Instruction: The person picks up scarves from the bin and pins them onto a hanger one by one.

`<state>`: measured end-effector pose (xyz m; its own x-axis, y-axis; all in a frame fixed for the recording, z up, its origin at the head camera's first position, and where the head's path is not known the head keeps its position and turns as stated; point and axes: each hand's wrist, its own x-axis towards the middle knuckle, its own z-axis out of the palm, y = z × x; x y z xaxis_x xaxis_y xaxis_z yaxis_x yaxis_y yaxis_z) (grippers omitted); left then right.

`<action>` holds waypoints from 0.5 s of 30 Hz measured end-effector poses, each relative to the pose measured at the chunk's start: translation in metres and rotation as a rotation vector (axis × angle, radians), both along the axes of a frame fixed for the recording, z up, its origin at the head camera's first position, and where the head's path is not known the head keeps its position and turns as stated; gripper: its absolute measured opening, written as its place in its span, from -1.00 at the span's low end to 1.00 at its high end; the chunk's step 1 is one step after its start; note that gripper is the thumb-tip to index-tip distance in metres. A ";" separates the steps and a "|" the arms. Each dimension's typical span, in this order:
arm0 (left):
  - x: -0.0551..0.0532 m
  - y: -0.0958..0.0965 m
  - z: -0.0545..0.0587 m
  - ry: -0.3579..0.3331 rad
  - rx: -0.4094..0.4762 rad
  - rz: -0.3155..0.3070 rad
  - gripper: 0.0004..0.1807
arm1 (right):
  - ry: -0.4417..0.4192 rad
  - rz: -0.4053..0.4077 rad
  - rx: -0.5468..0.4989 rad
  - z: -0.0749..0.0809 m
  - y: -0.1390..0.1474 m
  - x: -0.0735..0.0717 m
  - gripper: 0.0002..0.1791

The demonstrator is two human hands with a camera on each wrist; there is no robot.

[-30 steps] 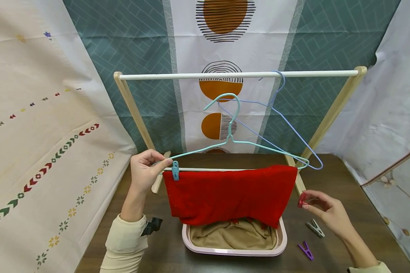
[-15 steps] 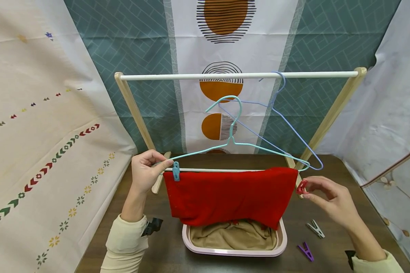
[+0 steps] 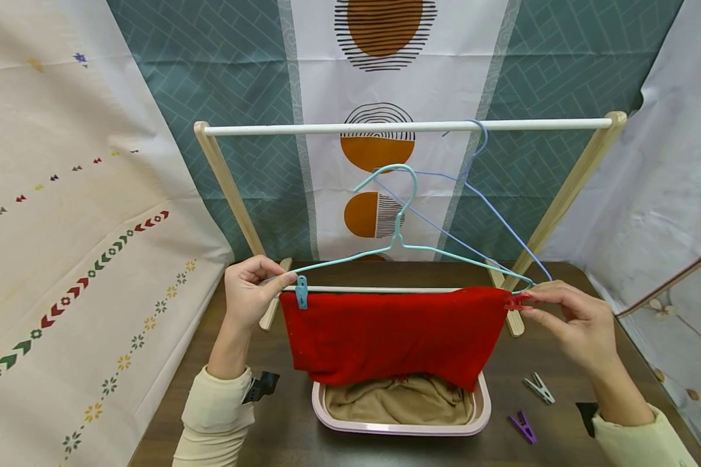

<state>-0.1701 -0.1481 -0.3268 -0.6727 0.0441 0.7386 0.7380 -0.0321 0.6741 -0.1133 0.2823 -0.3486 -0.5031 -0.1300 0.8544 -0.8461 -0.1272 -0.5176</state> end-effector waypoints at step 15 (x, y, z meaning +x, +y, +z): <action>0.001 -0.003 -0.002 0.040 0.007 -0.028 -0.82 | 0.057 -0.108 0.033 0.015 -0.022 -0.004 -0.78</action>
